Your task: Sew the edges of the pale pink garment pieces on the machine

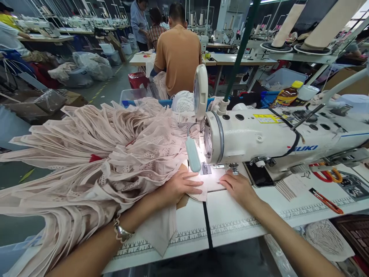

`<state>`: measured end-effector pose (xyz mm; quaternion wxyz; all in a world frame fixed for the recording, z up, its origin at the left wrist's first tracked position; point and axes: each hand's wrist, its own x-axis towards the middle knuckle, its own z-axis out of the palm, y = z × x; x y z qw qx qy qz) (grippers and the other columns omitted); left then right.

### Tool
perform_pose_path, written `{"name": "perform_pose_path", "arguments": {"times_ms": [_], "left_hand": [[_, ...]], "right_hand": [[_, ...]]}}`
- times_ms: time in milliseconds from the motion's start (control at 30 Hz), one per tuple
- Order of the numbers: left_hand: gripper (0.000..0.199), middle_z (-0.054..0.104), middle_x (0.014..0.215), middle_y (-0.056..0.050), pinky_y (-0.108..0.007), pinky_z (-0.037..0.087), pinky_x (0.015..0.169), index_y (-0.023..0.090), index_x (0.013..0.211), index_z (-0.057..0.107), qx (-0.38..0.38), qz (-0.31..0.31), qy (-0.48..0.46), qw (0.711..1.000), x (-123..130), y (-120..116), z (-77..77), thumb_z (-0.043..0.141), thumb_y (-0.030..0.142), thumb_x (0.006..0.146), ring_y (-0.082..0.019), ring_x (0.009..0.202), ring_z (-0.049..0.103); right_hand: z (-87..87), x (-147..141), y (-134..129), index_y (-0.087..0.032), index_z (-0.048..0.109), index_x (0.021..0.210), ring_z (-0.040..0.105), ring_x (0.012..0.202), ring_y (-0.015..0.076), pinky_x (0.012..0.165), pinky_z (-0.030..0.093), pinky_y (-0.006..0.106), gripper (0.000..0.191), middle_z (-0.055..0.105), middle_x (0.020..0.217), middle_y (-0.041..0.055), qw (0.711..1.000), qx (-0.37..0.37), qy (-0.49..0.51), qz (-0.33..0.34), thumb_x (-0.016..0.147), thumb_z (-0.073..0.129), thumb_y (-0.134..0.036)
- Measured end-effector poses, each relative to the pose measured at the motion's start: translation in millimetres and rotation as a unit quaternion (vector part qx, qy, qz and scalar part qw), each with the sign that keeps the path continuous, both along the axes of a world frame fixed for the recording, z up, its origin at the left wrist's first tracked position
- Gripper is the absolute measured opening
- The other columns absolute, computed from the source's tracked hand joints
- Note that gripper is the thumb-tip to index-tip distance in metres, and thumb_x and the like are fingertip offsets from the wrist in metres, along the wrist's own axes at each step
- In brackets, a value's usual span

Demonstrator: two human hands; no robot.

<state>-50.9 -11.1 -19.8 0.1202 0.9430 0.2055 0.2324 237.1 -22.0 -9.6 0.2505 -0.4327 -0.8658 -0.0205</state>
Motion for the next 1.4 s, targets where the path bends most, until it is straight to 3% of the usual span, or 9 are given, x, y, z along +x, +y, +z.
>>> {"name": "perform_pose_path", "arguments": {"times_ms": [133, 267, 400, 567, 733, 867, 1033, 1167, 1400], "left_hand": [[0.039, 0.059, 0.138, -0.015, -0.049, 0.051, 0.1, 0.015, 0.134, 0.058, 0.132, 0.051, 0.16, 0.977, 37, -20, 3.2, 0.049, 0.008, 0.096, -0.032, 0.128, 0.057], [0.043, 0.061, 0.127, -0.029, -0.048, 0.059, 0.07, 0.001, 0.135, 0.055, 0.214, 0.181, 0.283, 0.917, 78, -49, 6.7, 0.048, 0.005, 0.093, -0.041, 0.106, 0.068], [0.042, 0.064, 0.122, -0.029, -0.046, 0.059, 0.069, -0.001, 0.13, 0.059, 0.247, 0.235, 0.31, 0.888, 81, -54, 15.6, 0.048, 0.005, 0.09, -0.04, 0.107, 0.067], [0.037, 0.06, 0.13, -0.024, -0.045, 0.047, 0.103, 0.001, 0.126, 0.06, 0.258, 0.193, 0.263, 0.909, 65, -45, 18.4, 0.043, 0.008, 0.094, -0.03, 0.119, 0.061], [0.031, 0.069, 0.113, -0.017, -0.036, 0.049, 0.095, 0.005, 0.112, 0.062, 0.207, 0.21, 0.21, 0.932, 55, -31, 17.0, 0.039, 0.0, 0.092, -0.022, 0.099, 0.067], [0.032, 0.073, 0.1, -0.006, -0.024, 0.053, 0.086, 0.01, 0.112, 0.062, 0.089, 0.29, 0.121, 0.945, 57, -29, 15.1, 0.036, 0.0, 0.095, -0.015, 0.091, 0.068], [0.035, 0.064, 0.131, -0.013, -0.042, 0.043, 0.109, 0.007, 0.129, 0.057, 0.151, 0.208, 0.125, 0.958, 66, -45, 3.0, 0.041, 0.009, 0.098, -0.027, 0.128, 0.056], [0.039, 0.058, 0.137, -0.021, -0.048, 0.042, 0.105, 0.002, 0.134, 0.054, 0.181, 0.221, 0.174, 0.942, 67, -48, 0.4, 0.045, 0.013, 0.098, -0.035, 0.129, 0.054], [0.037, 0.056, 0.139, -0.02, -0.048, 0.041, 0.103, 0.005, 0.133, 0.055, 0.192, 0.229, 0.194, 0.934, 66, -45, 2.5, 0.044, 0.012, 0.098, -0.034, 0.13, 0.053]], "right_hand": [[-3.2, 6, 7, -0.024, 0.067, 0.076, 0.06, 0.069, 0.0161, 0.069, 0.046, 0.028, 0.035, 0.069, 0.076, 0.0015, 0.999, -0.014, 0.029, -0.014, 0.1, 0.044, -0.033], [1.2, 4, 7, -0.023, 0.062, 0.074, 0.055, 0.063, 0.0157, 0.058, 0.041, 0.027, 0.036, 0.063, 0.071, 0.0026, 0.999, -0.01, -0.036, -0.01, 0.1, 0.037, -0.026], [5.7, -9, 1, -0.022, 0.054, 0.072, 0.055, 0.066, 0.0181, 0.055, 0.033, 0.03, 0.027, 0.058, 0.073, 0.005, 0.988, 0.015, -0.15, -0.016, 0.094, 0.039, -0.017], [-0.7, -27, 9, -0.021, 0.057, 0.084, 0.056, 0.065, 0.0209, 0.056, 0.034, 0.031, 0.021, 0.06, 0.069, 0.0053, 0.988, -0.046, -0.137, -0.063, 0.095, 0.039, -0.022], [-4.6, -36, 16, -0.023, 0.053, 0.074, 0.056, 0.061, 0.0189, 0.059, 0.04, 0.031, 0.026, 0.062, 0.064, 0.0022, 0.976, -0.19, 0.0, -0.106, 0.094, 0.04, -0.034], [-6.1, -34, 14, -0.024, 0.053, 0.069, 0.059, 0.064, 0.0213, 0.062, 0.043, 0.033, 0.032, 0.064, 0.065, 0.0037, 0.97, -0.195, 0.057, -0.13, 0.092, 0.04, -0.043], [-7.7, -32, 14, -0.025, 0.056, 0.07, 0.06, 0.064, 0.0223, 0.063, 0.044, 0.034, 0.034, 0.064, 0.063, 0.0032, 0.965, -0.211, 0.065, -0.142, 0.091, 0.04, -0.045], [-5.8, -33, 14, -0.025, 0.058, 0.072, 0.06, 0.065, 0.0223, 0.063, 0.045, 0.034, 0.033, 0.065, 0.065, 0.0032, 0.966, -0.207, 0.073, -0.139, 0.091, 0.04, -0.046], [-8.0, -35, 14, -0.025, 0.058, 0.069, 0.059, 0.059, 0.0207, 0.06, 0.045, 0.034, 0.036, 0.065, 0.062, 0.0026, 0.97, -0.187, 0.082, -0.134, 0.092, 0.04, -0.046]]}}
